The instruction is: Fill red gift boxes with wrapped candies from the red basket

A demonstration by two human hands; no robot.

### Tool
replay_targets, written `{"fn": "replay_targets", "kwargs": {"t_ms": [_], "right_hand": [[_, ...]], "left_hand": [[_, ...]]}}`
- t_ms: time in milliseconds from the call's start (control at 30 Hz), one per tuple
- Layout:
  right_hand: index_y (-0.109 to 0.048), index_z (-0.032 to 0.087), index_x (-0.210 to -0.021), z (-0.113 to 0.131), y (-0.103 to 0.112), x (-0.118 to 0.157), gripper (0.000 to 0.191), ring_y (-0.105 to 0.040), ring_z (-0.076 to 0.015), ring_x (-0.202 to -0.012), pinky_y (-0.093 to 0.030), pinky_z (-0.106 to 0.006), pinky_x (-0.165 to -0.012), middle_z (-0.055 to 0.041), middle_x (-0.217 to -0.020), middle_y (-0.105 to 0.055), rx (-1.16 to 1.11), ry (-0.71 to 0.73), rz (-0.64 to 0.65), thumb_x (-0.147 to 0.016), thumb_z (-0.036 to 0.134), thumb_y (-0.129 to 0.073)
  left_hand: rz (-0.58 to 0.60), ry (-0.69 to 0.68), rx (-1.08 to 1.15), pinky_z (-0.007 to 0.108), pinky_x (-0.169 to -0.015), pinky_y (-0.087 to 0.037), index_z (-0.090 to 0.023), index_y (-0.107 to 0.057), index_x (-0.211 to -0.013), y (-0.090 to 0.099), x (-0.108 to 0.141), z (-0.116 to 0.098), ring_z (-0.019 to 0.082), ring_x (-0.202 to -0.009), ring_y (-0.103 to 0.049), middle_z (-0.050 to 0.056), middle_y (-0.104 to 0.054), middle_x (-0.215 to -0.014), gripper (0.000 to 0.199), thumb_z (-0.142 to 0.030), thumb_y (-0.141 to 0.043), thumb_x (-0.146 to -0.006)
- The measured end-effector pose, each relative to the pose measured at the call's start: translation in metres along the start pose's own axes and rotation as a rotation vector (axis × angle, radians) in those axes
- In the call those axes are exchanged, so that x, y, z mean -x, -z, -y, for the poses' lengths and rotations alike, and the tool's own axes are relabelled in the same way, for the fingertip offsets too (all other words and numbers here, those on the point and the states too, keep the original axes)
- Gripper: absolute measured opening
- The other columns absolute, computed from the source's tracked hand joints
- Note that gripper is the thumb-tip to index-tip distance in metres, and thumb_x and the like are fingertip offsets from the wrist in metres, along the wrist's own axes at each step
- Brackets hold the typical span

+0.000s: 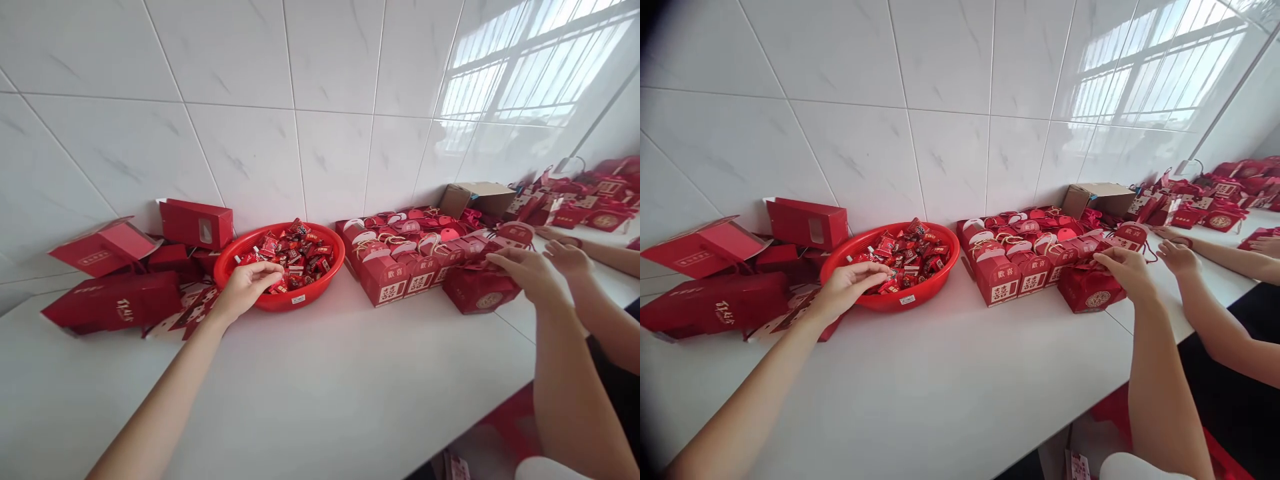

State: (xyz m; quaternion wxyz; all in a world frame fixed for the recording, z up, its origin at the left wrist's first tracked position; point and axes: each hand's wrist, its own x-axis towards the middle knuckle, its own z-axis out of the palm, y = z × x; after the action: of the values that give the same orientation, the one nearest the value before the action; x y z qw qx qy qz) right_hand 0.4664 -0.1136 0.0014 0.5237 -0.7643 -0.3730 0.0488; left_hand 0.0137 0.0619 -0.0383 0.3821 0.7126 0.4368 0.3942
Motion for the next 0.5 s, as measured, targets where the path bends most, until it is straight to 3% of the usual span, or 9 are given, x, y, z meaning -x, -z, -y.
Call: {"fn": "replay_targets", "kwargs": {"t_ms": [133,300,500], "right_hand": [[-0.065,0.017,-0.057,-0.01,-0.016,-0.006,0.016,-0.058,-0.0138,-0.058,-0.048,-0.027,-0.062,-0.0031,-0.06,-0.064,-0.344,-0.246,-0.036,-0.07,0.011,-0.071],[-0.065,0.018,-0.058,-0.015,-0.03,-0.011,0.014,-0.058,-0.0146,-0.062,-0.047,-0.027,-0.063,-0.0031,-0.062,-0.065,-0.444,-0.199,0.015,-0.068,0.011,-0.072],[-0.064,0.018,-0.062,-0.021,-0.041,-0.011,0.01,-0.058,-0.0157,-0.066,-0.049,-0.029,-0.067,-0.0045,-0.07,-0.065,-0.393,-0.174,-0.015,-0.07,0.019,-0.071]], "left_hand": [[0.041,-0.003,-0.05,0.04,-0.091,-0.058,-0.019,-0.077,-0.088,0.001,0.002,0.001,0.027,-0.089,-0.073,0.008,-0.08,-0.097,0.038,-0.051,-0.078,-0.068],[0.046,-0.027,-0.05,0.04,-0.085,-0.06,-0.019,-0.077,-0.085,0.0,0.004,-0.001,0.027,-0.083,-0.074,0.007,-0.08,-0.09,0.038,-0.053,-0.077,-0.069],[0.051,-0.043,-0.047,0.04,-0.083,-0.061,-0.019,-0.076,-0.085,0.0,0.003,0.002,0.027,-0.081,-0.074,0.008,-0.079,-0.088,0.037,-0.053,-0.076,-0.07]]}}
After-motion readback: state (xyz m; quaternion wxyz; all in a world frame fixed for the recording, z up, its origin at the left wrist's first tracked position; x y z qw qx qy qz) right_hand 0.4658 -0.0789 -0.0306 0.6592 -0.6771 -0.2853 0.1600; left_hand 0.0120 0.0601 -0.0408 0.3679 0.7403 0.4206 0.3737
